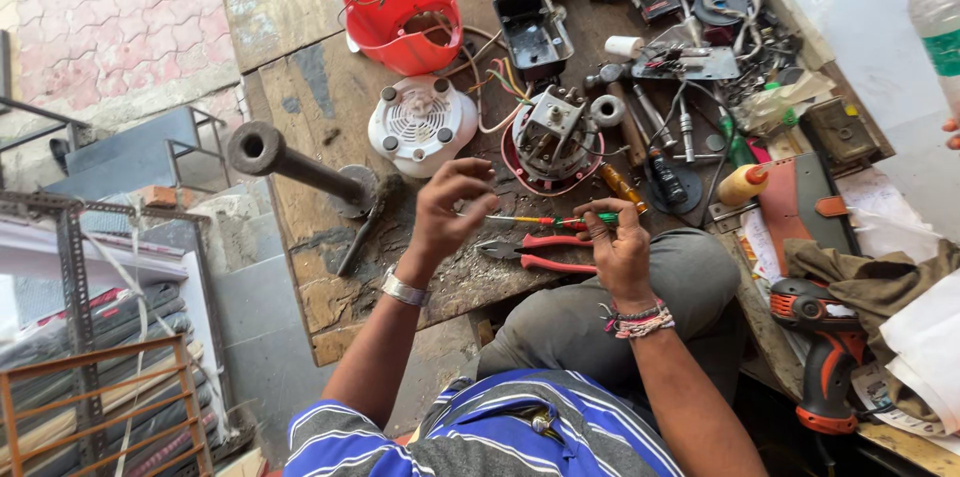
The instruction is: The person disassembles a small electrical appliance motor on a cluttered workbench, using a screwdriver and hammer to remove components and separate parts. They handle wires, a motor housing, and internal components, placing removed pieces on the table.
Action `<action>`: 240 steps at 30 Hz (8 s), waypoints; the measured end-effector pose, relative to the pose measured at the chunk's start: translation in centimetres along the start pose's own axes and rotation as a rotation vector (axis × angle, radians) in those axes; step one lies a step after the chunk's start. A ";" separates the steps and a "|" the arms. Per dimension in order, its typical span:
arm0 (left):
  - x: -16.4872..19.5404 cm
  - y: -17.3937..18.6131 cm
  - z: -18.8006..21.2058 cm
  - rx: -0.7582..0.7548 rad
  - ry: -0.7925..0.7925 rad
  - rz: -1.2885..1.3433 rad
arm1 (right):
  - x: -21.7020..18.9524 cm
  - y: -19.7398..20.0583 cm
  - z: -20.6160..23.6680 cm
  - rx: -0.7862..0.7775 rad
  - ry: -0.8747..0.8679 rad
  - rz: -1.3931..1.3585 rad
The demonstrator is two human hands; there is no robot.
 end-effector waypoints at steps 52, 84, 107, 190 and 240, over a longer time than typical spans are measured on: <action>1.5 -6.5 -12.6 -0.285 -0.165 -0.415 | 3.2 3.9 -4.3 0.377 -0.019 -0.700; -5.0 -10.9 -16.8 -0.646 0.397 -0.198 | 10.1 4.4 -3.5 0.412 -0.352 -1.025; -5.1 -6.7 -16.3 -0.081 0.393 0.031 | -9.8 1.2 -12.2 -0.021 0.298 -0.129; -5.6 -6.3 -16.4 -0.217 0.348 0.080 | -10.1 -2.4 -12.8 -0.214 0.343 0.221; -5.1 -5.3 -15.0 0.095 0.295 0.088 | -8.9 -3.9 -17.3 -0.546 0.066 0.482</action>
Point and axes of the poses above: each hand's wrist, its own z-axis away from the middle knuckle, its own y-axis out of the back of the hand, x = y × z, the point moved 6 cm from there along -z, towards the middle knuckle
